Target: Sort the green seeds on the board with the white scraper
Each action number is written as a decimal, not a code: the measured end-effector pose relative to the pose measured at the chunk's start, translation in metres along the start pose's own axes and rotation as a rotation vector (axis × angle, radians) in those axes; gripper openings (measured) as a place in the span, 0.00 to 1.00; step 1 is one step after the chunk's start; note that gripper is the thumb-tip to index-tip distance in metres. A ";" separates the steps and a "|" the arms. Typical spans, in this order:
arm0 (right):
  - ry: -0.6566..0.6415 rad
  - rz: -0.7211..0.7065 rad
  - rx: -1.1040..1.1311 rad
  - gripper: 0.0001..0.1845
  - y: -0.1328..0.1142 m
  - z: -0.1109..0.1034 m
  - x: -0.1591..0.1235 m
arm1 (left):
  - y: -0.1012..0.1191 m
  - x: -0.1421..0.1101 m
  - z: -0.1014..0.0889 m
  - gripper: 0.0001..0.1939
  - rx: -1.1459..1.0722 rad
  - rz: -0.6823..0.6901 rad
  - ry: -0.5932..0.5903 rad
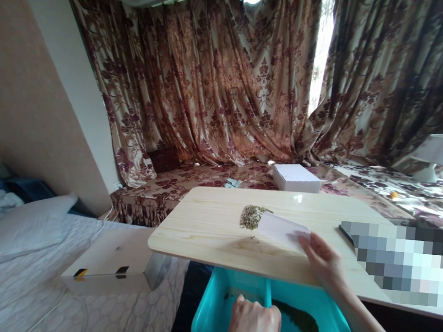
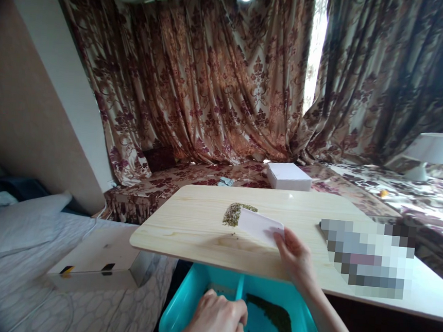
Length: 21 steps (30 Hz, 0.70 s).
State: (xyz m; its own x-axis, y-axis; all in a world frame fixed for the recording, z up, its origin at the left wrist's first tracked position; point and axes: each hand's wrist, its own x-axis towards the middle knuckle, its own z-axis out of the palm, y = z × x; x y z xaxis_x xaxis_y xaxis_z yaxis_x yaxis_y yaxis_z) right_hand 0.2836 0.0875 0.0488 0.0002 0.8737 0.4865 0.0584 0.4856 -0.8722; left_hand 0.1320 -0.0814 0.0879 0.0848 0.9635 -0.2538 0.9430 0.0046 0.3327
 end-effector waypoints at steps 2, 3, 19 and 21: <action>0.002 -0.008 -0.005 0.19 0.001 0.000 0.000 | 0.000 0.000 0.000 0.19 -0.002 -0.005 0.007; 0.002 -0.011 -0.008 0.19 0.001 0.000 0.000 | 0.000 0.001 0.000 0.19 -0.002 -0.008 0.008; -0.001 -0.008 -0.009 0.18 -0.001 -0.001 0.000 | 0.005 0.005 -0.002 0.20 0.007 -0.039 -0.006; 0.003 0.009 -0.026 0.17 -0.002 -0.001 -0.001 | 0.005 0.004 -0.003 0.20 0.012 -0.040 -0.012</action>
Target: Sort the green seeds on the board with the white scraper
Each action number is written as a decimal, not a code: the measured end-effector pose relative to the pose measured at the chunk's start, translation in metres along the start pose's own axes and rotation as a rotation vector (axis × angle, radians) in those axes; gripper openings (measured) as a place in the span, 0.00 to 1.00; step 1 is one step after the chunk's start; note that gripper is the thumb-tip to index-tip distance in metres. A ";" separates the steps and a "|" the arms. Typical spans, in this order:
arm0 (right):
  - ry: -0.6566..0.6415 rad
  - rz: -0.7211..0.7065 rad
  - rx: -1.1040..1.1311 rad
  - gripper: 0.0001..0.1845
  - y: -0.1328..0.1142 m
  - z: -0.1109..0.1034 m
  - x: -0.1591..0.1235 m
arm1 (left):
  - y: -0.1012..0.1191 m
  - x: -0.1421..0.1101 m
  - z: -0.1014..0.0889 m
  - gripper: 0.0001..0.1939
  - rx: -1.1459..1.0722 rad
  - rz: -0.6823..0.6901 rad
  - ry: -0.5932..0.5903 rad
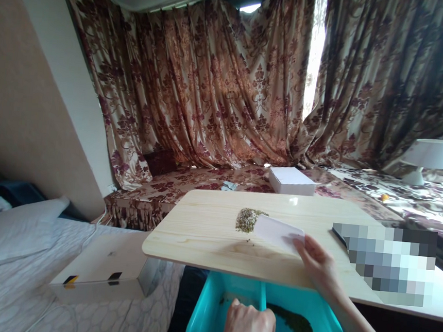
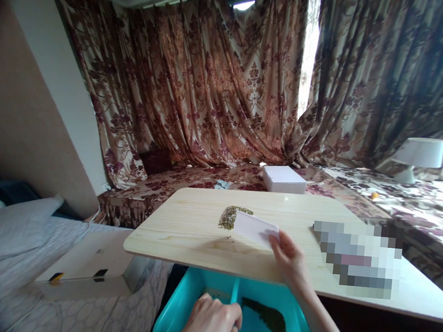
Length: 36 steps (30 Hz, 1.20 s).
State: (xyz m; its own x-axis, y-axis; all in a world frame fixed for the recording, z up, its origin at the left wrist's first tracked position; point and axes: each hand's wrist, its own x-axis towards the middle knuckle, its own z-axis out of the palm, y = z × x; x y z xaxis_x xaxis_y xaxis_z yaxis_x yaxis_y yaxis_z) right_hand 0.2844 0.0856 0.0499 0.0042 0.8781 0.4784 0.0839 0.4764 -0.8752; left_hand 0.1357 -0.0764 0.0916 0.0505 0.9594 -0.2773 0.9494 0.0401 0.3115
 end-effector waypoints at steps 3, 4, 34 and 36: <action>-0.004 0.010 -0.023 0.17 0.000 -0.001 -0.001 | -0.002 0.000 -0.001 0.19 -0.006 0.019 -0.017; -0.009 0.007 -0.027 0.18 0.001 -0.001 -0.001 | -0.003 0.000 -0.001 0.19 -0.007 0.028 -0.020; -0.159 -0.053 -0.135 0.19 -0.005 0.002 -0.005 | -0.015 0.002 0.009 0.18 0.007 0.098 0.034; -0.154 -0.036 -0.108 0.21 -0.007 0.001 -0.005 | -0.016 0.003 0.010 0.17 0.004 0.099 0.032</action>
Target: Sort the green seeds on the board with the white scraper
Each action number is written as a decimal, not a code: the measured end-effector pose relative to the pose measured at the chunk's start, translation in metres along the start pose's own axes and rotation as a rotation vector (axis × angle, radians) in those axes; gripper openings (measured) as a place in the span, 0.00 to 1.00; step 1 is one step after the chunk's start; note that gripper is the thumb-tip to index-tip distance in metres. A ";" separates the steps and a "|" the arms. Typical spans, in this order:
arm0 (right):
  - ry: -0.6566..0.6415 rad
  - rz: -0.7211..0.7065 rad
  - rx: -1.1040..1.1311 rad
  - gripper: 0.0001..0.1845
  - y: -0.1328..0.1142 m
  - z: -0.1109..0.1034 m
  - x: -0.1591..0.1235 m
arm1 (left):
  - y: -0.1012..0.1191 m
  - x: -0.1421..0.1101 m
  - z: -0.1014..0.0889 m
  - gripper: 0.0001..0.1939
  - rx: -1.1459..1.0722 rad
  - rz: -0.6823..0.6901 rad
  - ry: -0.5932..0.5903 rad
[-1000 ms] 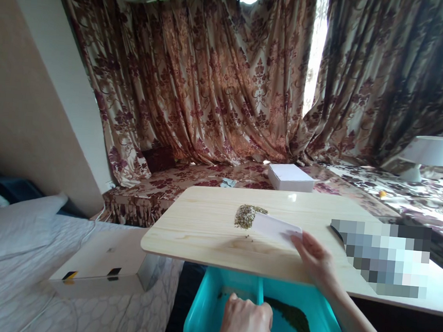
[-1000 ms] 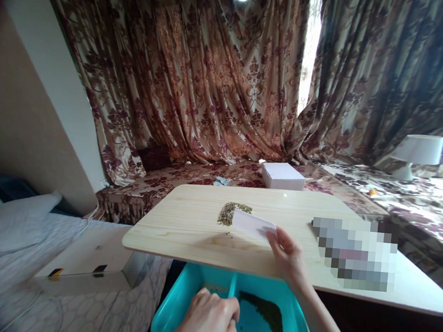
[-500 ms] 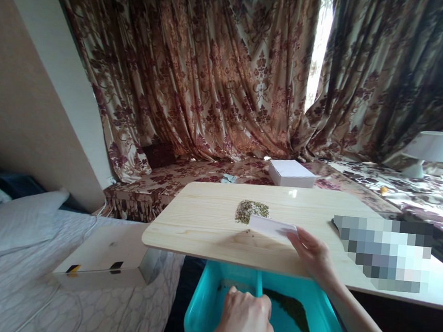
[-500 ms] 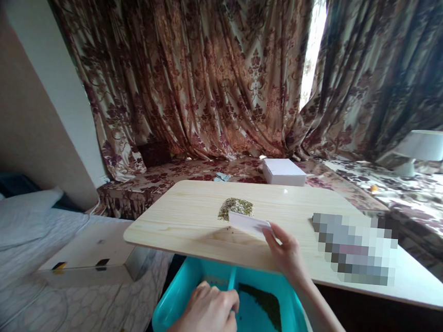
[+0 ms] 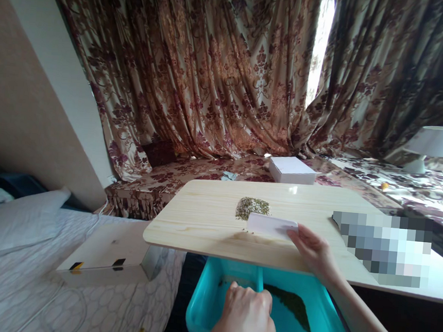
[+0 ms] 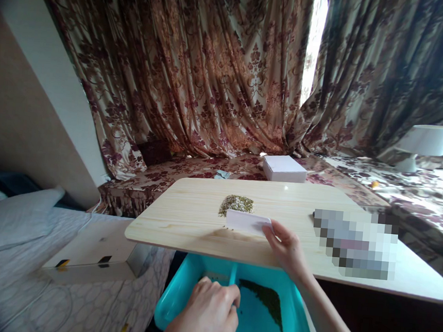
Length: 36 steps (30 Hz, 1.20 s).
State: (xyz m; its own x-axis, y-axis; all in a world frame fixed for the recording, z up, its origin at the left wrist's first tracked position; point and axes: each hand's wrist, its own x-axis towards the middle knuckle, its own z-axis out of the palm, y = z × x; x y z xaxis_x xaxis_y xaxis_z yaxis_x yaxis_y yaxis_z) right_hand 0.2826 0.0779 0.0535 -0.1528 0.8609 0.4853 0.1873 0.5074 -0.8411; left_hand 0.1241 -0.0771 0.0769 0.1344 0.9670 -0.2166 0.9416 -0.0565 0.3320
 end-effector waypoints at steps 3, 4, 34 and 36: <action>0.028 0.007 0.023 0.22 0.000 0.000 0.000 | 0.000 0.000 0.001 0.17 -0.007 -0.002 0.005; 0.035 0.006 0.027 0.22 0.000 0.000 0.000 | 0.000 -0.001 0.001 0.17 -0.006 -0.001 0.006; 0.027 -0.064 -0.098 0.15 -0.009 0.008 -0.003 | 0.003 -0.001 -0.004 0.18 0.007 0.008 0.014; 0.024 -0.064 -0.090 0.16 -0.011 0.009 -0.005 | 0.003 -0.002 -0.006 0.18 0.004 0.004 0.011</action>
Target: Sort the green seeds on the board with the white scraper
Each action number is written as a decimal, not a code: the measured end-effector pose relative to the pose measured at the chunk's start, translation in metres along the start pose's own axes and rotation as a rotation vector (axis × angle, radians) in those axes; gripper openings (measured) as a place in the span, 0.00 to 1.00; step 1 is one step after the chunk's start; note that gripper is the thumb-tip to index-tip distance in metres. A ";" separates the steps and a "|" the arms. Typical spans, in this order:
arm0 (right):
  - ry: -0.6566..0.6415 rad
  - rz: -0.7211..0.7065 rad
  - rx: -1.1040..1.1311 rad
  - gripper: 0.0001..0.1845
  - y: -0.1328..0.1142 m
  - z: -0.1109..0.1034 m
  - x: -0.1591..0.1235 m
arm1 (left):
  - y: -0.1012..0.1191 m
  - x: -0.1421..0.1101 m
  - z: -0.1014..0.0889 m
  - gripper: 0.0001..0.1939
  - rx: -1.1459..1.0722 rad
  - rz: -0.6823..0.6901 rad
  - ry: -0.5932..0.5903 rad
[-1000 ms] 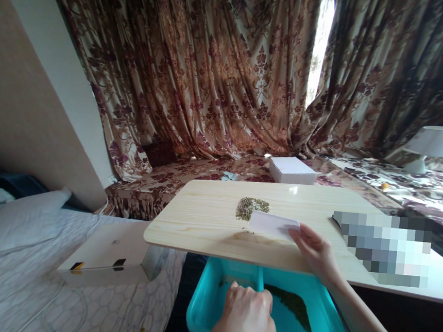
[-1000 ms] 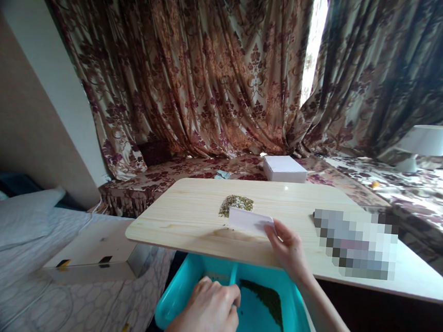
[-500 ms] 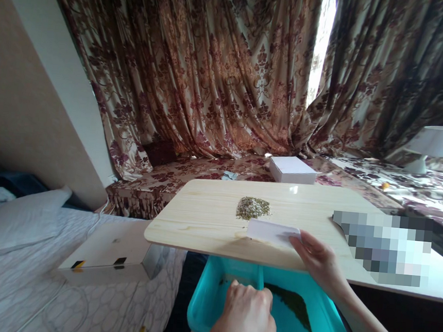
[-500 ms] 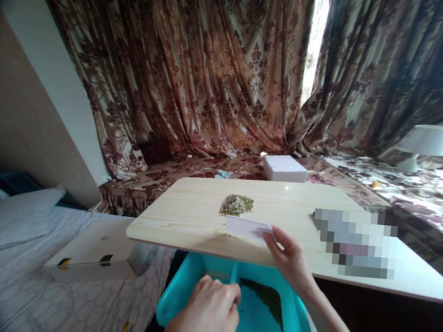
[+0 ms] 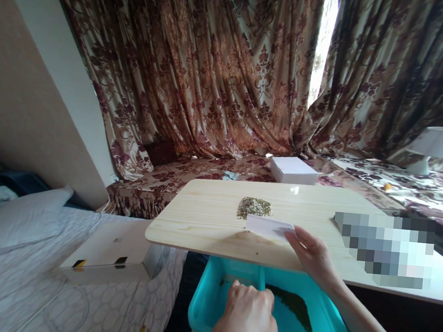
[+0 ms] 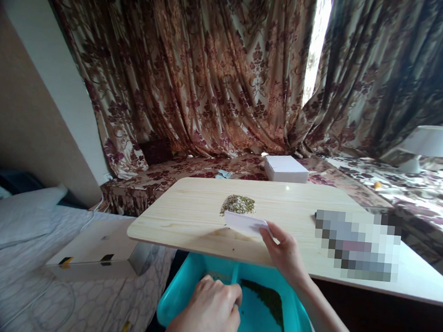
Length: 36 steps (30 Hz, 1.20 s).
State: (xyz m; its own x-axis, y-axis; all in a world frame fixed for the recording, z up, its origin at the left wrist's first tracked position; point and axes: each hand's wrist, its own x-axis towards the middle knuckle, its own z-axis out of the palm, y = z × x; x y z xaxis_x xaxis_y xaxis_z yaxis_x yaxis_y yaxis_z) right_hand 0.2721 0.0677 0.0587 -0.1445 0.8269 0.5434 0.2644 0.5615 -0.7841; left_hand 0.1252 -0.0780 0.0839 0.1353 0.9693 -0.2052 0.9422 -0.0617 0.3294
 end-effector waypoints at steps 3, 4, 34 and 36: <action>-0.012 0.000 0.010 0.18 -0.006 0.000 -0.003 | 0.001 -0.001 -0.002 0.19 -0.004 -0.003 -0.011; -0.021 0.002 0.011 0.19 -0.008 -0.001 -0.005 | 0.002 0.000 -0.002 0.19 -0.004 -0.002 -0.014; -0.121 -0.016 -0.032 0.20 -0.025 -0.006 -0.021 | 0.009 0.005 -0.007 0.19 0.018 -0.018 -0.033; -0.161 -0.022 -0.018 0.19 -0.027 -0.010 -0.023 | 0.009 0.005 -0.007 0.19 0.024 -0.014 -0.026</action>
State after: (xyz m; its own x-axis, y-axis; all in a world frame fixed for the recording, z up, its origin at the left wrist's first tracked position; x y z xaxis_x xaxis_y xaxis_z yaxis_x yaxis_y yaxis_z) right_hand 0.2778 0.0330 0.0701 -0.3011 0.8092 0.5045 0.2762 0.5804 -0.7660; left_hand 0.1324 -0.0718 0.0923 0.1293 0.9636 -0.2340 0.9512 -0.0539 0.3039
